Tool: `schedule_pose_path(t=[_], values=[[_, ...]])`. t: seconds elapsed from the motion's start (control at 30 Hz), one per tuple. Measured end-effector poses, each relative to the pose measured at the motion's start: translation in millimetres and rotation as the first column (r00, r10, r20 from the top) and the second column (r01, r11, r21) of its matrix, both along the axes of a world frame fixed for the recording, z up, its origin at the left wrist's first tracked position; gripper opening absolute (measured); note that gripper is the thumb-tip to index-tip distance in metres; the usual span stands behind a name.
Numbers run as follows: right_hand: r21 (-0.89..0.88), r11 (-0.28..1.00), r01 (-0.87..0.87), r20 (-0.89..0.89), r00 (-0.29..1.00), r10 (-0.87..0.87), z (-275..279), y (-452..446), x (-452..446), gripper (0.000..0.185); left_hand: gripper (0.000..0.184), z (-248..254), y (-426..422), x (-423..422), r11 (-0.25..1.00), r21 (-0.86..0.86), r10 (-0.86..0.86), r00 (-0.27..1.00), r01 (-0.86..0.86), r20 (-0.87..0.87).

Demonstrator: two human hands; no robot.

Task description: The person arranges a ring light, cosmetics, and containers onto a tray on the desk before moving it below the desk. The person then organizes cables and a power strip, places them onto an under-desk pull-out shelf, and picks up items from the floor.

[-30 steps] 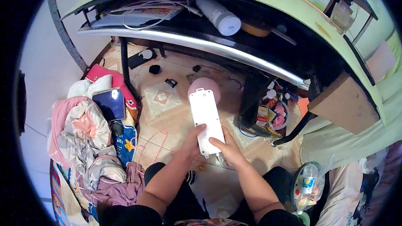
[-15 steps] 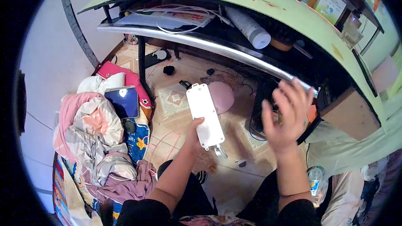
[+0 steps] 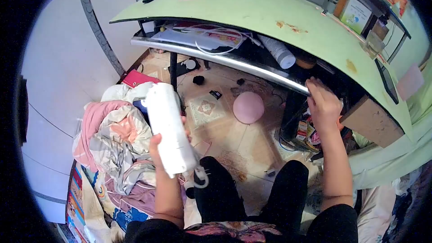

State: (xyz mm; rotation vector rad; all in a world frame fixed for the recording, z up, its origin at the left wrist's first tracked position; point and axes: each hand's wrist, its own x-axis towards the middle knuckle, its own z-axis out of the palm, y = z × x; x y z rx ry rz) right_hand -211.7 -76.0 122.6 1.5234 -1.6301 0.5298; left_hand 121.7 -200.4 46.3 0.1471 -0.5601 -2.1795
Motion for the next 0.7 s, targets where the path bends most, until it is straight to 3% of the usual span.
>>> schedule_pose_path(t=[0.17,0.43,0.5,0.53,0.63,0.67,0.7], values=[[0.003,0.999,-0.039,0.022,0.999,0.039,4,21,29,0.046,0.078,27,-11,22,0.981,-0.147,0.118,0.992,-0.123,-0.045],[0.057,0.994,-0.090,0.104,0.991,0.084,14,55,66,0.039,0.069,75,-18,22,0.984,-0.138,0.105,0.991,-0.115,-0.081],[0.059,0.991,-0.117,0.112,0.988,0.110,15,61,71,0.037,0.068,94,-21,18,0.974,-0.212,0.067,0.995,-0.082,-0.076],[0.068,0.991,-0.116,0.112,0.988,0.108,16,64,74,0.034,0.065,100,-32,22,0.933,-0.359,0.020,1.000,-0.024,-0.015],[0.071,0.988,-0.136,0.127,0.984,0.127,17,71,79,0.031,0.061,123,-53,21,0.968,-0.248,-0.008,0.997,0.027,0.076],[0.066,0.989,-0.136,0.137,0.983,0.126,18,73,81,0.031,0.057,132,-55,13,0.978,-0.204,0.059,0.997,-0.048,0.049],[0.068,0.986,-0.151,0.139,0.980,0.140,20,75,81,0.030,0.054,136,-67,11,0.985,-0.175,0.024,0.999,-0.016,0.042]])
